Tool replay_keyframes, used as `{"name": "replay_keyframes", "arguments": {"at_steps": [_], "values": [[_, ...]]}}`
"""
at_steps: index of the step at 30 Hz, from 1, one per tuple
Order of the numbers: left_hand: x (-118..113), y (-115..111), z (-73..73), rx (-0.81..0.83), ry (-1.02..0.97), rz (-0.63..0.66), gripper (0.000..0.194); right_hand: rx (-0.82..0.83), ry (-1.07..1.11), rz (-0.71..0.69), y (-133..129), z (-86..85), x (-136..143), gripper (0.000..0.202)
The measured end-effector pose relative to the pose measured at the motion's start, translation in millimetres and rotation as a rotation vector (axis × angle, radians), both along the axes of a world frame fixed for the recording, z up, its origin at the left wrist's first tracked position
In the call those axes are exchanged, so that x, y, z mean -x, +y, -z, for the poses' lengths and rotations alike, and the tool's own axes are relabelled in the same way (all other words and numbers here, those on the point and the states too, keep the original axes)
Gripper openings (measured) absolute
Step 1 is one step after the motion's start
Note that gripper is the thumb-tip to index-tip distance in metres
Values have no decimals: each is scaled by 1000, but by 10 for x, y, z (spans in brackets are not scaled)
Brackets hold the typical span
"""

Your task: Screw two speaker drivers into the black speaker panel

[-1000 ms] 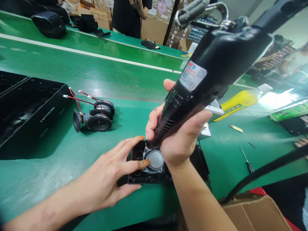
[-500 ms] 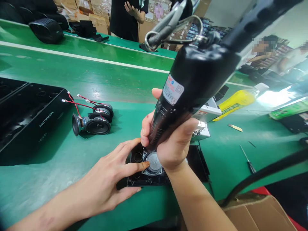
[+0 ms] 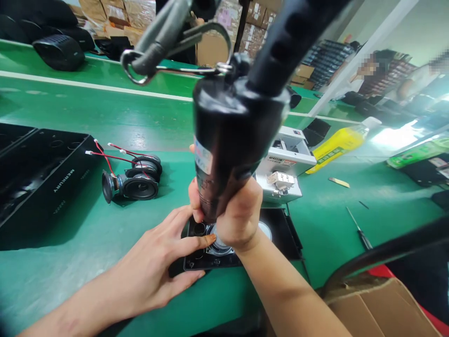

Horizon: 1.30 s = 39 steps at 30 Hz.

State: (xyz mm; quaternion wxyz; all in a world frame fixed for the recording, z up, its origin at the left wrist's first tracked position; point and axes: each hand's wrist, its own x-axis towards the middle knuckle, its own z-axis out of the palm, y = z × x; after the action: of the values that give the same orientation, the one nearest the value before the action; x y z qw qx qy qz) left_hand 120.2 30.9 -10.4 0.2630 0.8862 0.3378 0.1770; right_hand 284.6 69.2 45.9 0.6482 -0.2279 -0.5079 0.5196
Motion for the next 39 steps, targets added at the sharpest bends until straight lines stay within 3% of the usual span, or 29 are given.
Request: {"name": "replay_keyframes", "arguments": {"at_steps": [10,15,20,27,35,39], "values": [[-11,13,-9,-6,19,7,49,-3,17,-35,40,89,-36,61],[-2,-7,-5,-13,42,1,47,-95,-28,-177,87,116,-70,55],[13,-16,11,-23,46,-6,46,-59,-14,-123,75,126,-57,55],[-3,-5,8,-28,41,1,48,-142,-17,-118,140,197,-97,62],[2,8,-15,-37,46,2,45,-105,-13,-36,121,176,-30,53],[2,9,-30,-49,41,0,45,-72,-22,-24,118,170,-14,60]]}}
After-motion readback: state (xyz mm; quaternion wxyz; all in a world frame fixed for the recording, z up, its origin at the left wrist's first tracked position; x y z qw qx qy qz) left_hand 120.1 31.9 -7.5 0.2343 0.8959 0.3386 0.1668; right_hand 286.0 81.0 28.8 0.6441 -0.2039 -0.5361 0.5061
